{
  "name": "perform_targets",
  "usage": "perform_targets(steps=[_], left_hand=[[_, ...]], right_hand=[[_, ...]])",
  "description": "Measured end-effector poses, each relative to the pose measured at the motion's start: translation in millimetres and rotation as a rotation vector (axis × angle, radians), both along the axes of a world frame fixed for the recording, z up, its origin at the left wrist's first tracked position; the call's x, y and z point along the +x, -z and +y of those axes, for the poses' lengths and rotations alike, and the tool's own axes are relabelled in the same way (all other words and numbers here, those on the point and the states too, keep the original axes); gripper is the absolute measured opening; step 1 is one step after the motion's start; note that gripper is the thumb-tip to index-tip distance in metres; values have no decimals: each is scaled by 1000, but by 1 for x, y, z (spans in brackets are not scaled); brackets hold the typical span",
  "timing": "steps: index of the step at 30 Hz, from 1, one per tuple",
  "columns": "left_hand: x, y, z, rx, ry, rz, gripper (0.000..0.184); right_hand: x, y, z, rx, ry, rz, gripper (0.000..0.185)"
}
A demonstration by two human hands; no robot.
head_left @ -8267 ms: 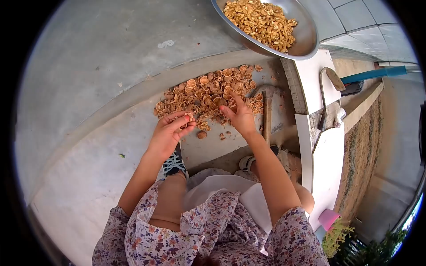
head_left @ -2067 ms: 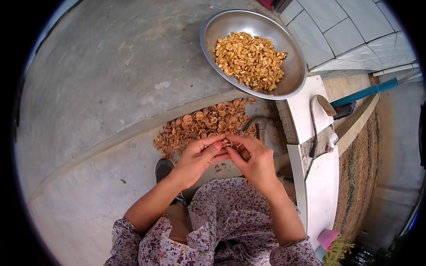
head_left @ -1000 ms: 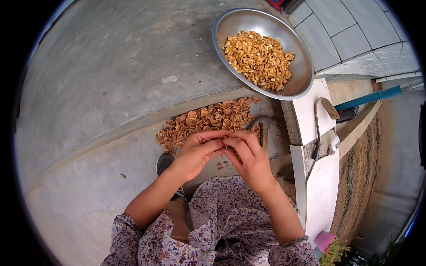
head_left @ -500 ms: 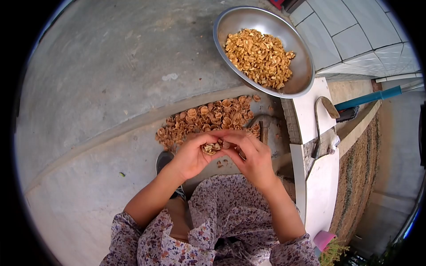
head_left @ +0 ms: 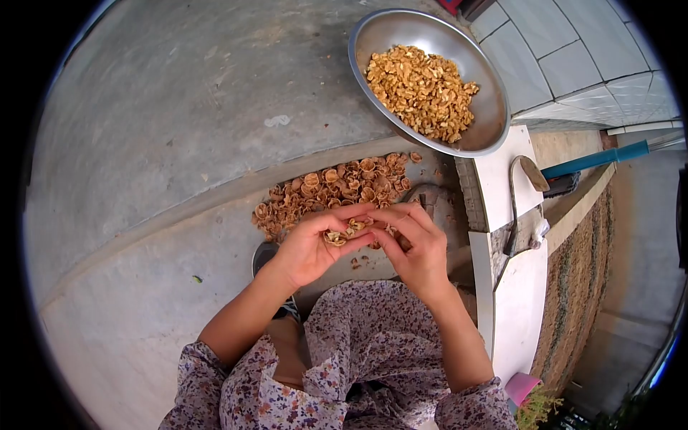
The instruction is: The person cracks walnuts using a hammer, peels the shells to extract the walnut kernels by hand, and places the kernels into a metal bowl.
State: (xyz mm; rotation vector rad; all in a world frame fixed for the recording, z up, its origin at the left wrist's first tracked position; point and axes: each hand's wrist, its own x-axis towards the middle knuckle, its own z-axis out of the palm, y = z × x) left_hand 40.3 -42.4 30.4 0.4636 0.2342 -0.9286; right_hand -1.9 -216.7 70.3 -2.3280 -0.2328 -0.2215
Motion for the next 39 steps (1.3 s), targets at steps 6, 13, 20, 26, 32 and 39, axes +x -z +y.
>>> perform_targets(steps=[6, 13, 20, 26, 32, 39], left_hand=[[-2, 1, 1, 36, 1, 18, 49], [-2, -6, 0, 65, 56, 9, 54], [-1, -4, -1, 12, 53, 42, 57], [0, -3, 2, -17, 60, 45, 56], [-1, -3, 2, 12, 60, 14, 56], [1, 0, 3, -49, 53, 16, 59]], right_hand=[[-5, -4, 14, -223, -41, 34, 24], [-1, -9, 9, -280, -104, 65, 19], [-1, -5, 3, -202, -36, 70, 15], [1, -7, 8, -231, -83, 59, 15], [3, -2, 3, -161, -135, 41, 14], [4, -6, 0, 71, -81, 177, 14]])
